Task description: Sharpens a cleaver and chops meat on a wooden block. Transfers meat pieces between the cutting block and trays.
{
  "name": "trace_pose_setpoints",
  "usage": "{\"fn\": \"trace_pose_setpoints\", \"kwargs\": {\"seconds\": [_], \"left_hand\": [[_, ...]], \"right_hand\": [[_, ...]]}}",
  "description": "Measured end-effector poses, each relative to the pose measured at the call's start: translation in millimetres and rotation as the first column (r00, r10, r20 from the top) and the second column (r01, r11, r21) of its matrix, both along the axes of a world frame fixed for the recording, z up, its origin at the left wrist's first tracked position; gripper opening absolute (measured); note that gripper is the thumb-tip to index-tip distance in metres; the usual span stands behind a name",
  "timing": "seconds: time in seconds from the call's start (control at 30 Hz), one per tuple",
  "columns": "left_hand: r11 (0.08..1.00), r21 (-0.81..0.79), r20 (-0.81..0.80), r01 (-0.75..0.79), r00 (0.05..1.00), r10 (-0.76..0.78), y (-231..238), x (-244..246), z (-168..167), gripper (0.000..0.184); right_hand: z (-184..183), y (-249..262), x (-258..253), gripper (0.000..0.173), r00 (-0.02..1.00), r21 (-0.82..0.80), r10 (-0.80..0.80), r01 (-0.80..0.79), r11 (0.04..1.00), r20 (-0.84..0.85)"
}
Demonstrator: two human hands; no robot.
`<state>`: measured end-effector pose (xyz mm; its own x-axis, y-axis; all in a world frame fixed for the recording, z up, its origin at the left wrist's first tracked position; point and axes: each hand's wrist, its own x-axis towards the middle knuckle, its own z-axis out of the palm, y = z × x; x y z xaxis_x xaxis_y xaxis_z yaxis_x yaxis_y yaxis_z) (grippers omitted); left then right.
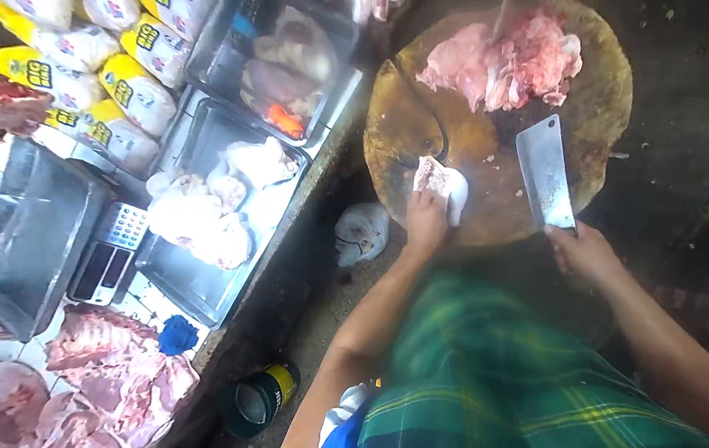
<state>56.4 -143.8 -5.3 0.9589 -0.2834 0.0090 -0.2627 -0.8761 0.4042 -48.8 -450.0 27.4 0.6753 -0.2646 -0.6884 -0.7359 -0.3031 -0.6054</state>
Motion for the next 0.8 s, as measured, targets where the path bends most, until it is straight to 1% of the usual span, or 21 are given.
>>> {"fn": "trace_pose_setpoints", "kwargs": {"seconds": [0.03, 0.07, 0.1, 0.13, 0.17, 0.2, 0.27, 0.3, 0.33, 0.4, 0.47, 0.53, 0.6, 0.67, 0.73, 0.8], "left_hand": [[0.997, -0.064, 0.031, 0.039, 0.999, -0.037, 6, -5, -5, 0.012], [0.993, -0.111, 0.010, 0.045, 0.999, -0.044, 8, -8, -4, 0.019], [0.991, -0.129, -0.043, 0.019, 0.999, -0.025, 8, -5, 1, 0.031], [0.992, -0.127, -0.108, -0.014, 0.994, 0.000, 5, -2, 8, 0.046], [0.995, -0.092, -0.177, -0.038, 0.984, 0.022, 1, 4, 14, 0.057], [0.998, -0.039, -0.235, -0.039, 0.972, 0.028, -1, 14, 20, 0.059], [1.000, 0.026, -0.323, -0.006, 0.946, 0.014, 1, 33, 31, 0.044], [1.000, 0.025, -0.353, 0.006, 0.936, 0.003, 5, 39, 36, 0.034], [1.000, 0.001, -0.379, 0.010, 0.925, -0.009, 12, 42, 39, 0.029], [0.998, -0.067, -0.403, 0.006, 0.915, -0.033, 24, 43, 42, 0.028], [0.995, -0.085, -0.414, -0.045, 0.910, 0.006, 26, 43, 41, 0.028], [0.992, -0.055, -0.412, -0.118, 0.907, 0.085, 21, 39, 44, 0.029], [0.984, -0.003, -0.396, -0.180, 0.903, 0.164, 14, 34, 49, 0.031], [0.973, 0.036, -0.367, -0.227, 0.903, 0.224, 5, 30, 54, 0.032], [0.957, 0.034, -0.347, -0.289, 0.895, 0.282, -1, 26, 56, 0.029], [0.920, 0.000, -0.342, -0.393, 0.864, 0.369, 1, 22, 60, 0.026]], "right_hand": [[0, 2, -1, 0.049, 1.000, -0.012, -0.006, 0.006, 1.000, 0.006], [1, 6, 0, 0.050, 1.000, -0.028, -0.012, 0.012, 1.000, 0.004], [3, 10, 1, 0.051, 1.000, -0.047, -0.021, 0.021, 0.999, -0.001], [6, 13, 1, 0.052, 1.000, -0.068, -0.027, 0.026, 0.997, -0.007], [10, 15, 0, 0.053, 1.000, -0.094, -0.027, 0.026, 0.995, -0.014], [13, 20, 1, 0.053, 0.999, -0.125, -0.035, 0.034, 0.992, -0.011], [17, 32, 2, 0.053, 0.997, -0.181, -0.067, 0.071, 0.981, 0.029], [19, 37, 0, 0.053, 0.997, -0.191, -0.066, 0.074, 0.979, 0.050], [22, 42, -3, 0.053, 0.996, -0.178, -0.055, 0.067, 0.982, 0.067], [28, 51, -1, 0.050, 0.995, -0.080, -0.012, 0.020, 0.997, 0.097], [28, 59, 18, 0.044, 0.991, 0.067, 0.057, -0.066, 0.996, 0.124], [19, 68, 51, 0.043, 0.976, 0.179, 0.158, -0.185, 0.966, 0.152], [8, 81, 86, 0.043, 0.953, 0.230, 0.239, -0.280, 0.932, 0.187], [-2, 87, 113, 0.047, 0.924, 0.247, 0.329, -0.371, 0.895, 0.194], [-8, 77, 114, 0.047, 0.870, 0.238, 0.466, -0.493, 0.837, 0.162], [-7, 46, 86, 0.045, 0.777, 0.216, 0.621, -0.627, 0.748, 0.104]]}}
